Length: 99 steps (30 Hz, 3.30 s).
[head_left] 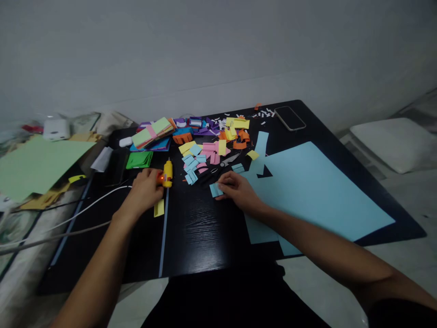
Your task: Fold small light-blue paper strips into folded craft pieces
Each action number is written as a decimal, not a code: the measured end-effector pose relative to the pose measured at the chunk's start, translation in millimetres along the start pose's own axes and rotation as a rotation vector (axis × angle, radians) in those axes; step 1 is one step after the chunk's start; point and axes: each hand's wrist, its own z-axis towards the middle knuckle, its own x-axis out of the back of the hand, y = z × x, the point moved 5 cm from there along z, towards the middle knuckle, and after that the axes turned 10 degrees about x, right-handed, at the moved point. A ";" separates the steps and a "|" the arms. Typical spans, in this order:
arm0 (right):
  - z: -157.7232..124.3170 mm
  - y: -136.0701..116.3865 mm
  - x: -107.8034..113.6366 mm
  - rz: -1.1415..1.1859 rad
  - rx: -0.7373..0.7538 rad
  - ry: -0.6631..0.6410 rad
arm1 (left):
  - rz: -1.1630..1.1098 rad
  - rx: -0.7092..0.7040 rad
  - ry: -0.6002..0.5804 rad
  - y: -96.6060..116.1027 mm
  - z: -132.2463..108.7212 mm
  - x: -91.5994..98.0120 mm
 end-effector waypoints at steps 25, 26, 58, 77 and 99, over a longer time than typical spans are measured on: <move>1.3 -5.1 8.0 -0.142 -0.005 0.070 | -0.557 -0.499 0.130 74.2 -58.9 25.1; 1.7 -5.4 8.7 -0.129 -0.005 0.073 | -0.559 -0.513 0.125 74.1 -59.4 24.2; 3.0 -2.4 8.5 0.090 -0.047 0.130 | -0.531 -0.583 -0.041 87.1 -59.3 11.0; 1.1 -9.8 9.8 0.018 -0.049 0.121 | -0.518 -0.551 -0.022 84.0 -58.7 11.8; -7.6 -0.7 -8.0 -0.199 0.118 -0.047 | -1.200 0.187 -0.289 121.2 -51.3 -9.3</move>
